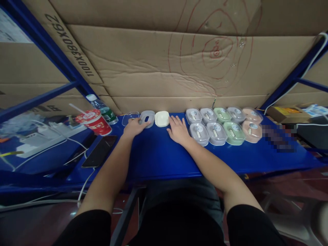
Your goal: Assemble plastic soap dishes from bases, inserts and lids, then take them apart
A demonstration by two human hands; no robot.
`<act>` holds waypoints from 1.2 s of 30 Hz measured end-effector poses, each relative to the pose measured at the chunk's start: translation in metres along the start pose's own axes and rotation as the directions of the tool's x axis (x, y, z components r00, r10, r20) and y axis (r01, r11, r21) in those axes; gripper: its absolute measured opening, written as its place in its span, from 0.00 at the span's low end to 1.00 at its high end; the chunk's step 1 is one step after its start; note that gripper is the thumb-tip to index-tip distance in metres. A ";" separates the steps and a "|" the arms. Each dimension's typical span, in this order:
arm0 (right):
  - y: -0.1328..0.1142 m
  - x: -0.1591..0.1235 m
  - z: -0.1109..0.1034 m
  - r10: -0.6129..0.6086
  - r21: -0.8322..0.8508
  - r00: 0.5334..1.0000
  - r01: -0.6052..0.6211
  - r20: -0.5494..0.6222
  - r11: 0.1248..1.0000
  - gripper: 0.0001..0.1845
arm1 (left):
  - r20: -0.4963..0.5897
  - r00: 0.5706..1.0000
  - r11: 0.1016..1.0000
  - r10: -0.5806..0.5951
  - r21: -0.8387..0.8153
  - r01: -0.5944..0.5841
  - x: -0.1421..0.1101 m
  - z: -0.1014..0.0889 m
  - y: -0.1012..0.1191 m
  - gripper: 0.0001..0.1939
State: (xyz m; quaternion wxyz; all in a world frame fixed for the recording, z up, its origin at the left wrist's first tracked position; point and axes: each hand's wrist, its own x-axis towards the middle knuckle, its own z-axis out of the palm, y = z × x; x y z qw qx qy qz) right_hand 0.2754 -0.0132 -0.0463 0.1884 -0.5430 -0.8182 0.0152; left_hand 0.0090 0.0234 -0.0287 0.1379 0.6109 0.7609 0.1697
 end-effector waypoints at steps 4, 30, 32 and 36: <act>0.007 -0.003 -0.025 0.123 -0.100 0.989 -0.131 -0.076 0.986 0.37 | 0.038 0.997 0.998 0.061 0.012 -0.061 0.000 0.000 -0.001 0.56; -0.018 -0.030 -0.071 0.027 -0.090 0.979 -0.009 0.203 0.996 0.36 | -0.240 0.864 0.871 0.443 -0.111 -0.478 -0.032 0.013 0.039 0.30; -0.021 -0.030 -0.067 -0.036 -0.045 0.984 0.045 0.173 0.998 0.33 | -0.219 0.840 0.841 0.497 -0.117 -0.528 -0.036 0.014 0.043 0.28; -0.023 -0.031 -0.057 -0.175 0.050 0.966 0.169 0.191 0.984 0.42 | -0.140 0.823 0.813 0.551 -0.132 -0.567 -0.043 0.015 0.047 0.25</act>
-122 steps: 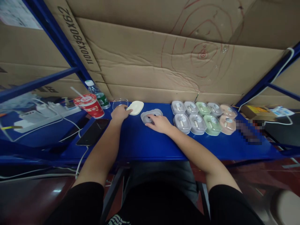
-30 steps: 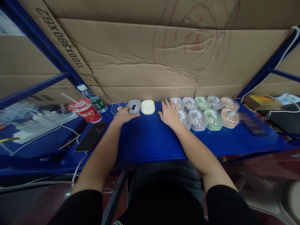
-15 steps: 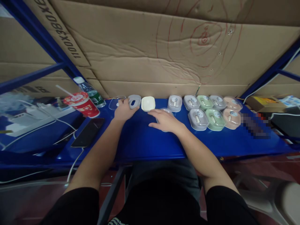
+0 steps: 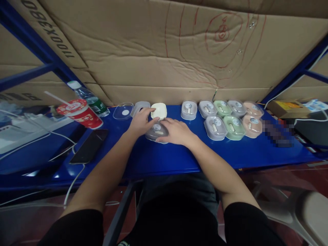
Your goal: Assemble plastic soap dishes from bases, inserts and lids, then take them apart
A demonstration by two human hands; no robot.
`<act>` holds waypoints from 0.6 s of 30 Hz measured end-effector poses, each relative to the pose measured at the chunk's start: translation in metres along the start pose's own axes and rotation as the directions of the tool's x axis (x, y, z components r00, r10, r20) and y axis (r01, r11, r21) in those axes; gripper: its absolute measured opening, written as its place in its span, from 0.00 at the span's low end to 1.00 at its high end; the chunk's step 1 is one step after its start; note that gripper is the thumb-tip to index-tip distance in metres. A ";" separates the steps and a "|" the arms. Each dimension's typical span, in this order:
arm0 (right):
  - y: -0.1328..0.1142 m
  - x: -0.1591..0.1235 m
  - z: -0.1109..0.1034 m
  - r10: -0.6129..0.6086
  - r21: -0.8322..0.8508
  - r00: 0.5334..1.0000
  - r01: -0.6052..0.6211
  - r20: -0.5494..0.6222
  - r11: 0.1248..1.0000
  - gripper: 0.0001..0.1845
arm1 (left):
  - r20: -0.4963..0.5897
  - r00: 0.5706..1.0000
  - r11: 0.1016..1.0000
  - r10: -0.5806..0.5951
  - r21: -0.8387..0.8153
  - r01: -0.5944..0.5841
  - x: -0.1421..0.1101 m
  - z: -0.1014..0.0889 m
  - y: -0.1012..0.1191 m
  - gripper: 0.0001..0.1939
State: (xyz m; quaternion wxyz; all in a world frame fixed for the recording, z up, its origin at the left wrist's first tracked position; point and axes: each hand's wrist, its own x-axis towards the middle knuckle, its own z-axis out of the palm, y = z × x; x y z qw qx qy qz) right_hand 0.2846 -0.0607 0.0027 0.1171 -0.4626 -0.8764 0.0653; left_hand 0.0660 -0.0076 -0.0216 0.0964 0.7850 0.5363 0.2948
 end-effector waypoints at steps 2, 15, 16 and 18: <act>0.001 0.001 0.003 -0.009 -0.012 1.000 0.009 0.028 1.000 0.48 | 0.034 0.999 1.000 0.022 -0.019 -0.021 0.000 0.000 0.000 0.23; 0.006 0.006 0.001 0.047 0.102 0.999 -0.046 -0.009 0.994 0.44 | 0.013 1.000 0.999 -0.023 -0.027 0.024 0.001 -0.001 0.001 0.21; 0.006 0.007 0.002 0.048 0.103 0.999 -0.046 -0.014 0.994 0.43 | 0.019 1.000 1.000 -0.012 -0.024 0.012 0.001 -0.001 0.000 0.21; 0.007 0.007 0.004 0.042 0.094 0.999 -0.041 -0.012 0.995 0.43 | 0.036 0.999 1.000 0.006 -0.016 -0.005 0.001 0.001 0.000 0.21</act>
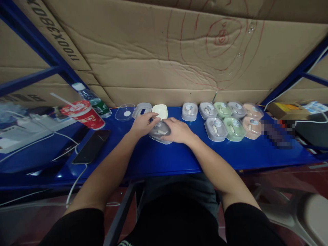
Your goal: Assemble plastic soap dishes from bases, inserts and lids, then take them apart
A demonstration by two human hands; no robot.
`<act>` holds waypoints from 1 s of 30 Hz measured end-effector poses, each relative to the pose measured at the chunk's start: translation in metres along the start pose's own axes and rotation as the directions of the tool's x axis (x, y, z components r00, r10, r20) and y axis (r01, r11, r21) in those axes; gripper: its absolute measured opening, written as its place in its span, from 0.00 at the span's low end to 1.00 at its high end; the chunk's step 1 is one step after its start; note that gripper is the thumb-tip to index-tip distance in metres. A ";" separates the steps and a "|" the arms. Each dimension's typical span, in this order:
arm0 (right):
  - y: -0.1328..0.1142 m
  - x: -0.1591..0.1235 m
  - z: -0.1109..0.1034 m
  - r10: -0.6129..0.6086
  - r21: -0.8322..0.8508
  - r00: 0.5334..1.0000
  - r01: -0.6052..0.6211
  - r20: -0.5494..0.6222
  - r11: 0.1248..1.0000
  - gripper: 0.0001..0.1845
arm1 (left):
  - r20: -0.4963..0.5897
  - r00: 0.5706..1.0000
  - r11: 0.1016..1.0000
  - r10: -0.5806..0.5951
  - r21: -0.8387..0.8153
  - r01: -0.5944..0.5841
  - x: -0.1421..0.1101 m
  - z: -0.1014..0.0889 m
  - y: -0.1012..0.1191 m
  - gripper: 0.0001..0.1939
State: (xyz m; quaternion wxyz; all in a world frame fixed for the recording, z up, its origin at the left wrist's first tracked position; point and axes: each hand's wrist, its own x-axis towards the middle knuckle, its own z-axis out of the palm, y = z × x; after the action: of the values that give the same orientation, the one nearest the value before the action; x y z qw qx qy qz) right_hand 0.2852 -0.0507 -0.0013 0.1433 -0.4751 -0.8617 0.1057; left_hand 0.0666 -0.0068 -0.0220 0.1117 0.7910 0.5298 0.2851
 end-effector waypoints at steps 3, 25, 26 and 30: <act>0.002 0.001 0.003 0.007 -0.016 1.000 -0.007 0.030 1.000 0.42 | 0.037 0.999 1.000 -0.001 0.012 0.000 0.000 0.002 0.000 0.21; 0.006 0.005 0.008 -0.024 0.077 0.994 0.032 -0.108 0.997 0.41 | 0.033 0.999 1.000 0.004 0.005 -0.005 0.001 0.004 -0.002 0.20; 0.006 0.005 0.008 -0.029 0.091 0.991 0.041 -0.134 0.995 0.41 | 0.029 1.000 1.000 0.002 0.005 -0.002 0.001 0.004 -0.002 0.20; 0.006 0.004 0.008 -0.030 0.120 0.978 0.056 -0.205 0.991 0.42 | -0.069 0.997 0.999 0.024 0.030 -0.022 -0.002 -0.010 0.010 0.19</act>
State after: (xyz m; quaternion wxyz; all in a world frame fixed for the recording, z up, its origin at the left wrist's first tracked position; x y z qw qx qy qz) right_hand 0.2850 -0.0442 -0.0102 0.2623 -0.4546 -0.8444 0.1074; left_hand 0.0682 -0.0140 -0.0101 0.0783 0.7882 0.5284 0.3056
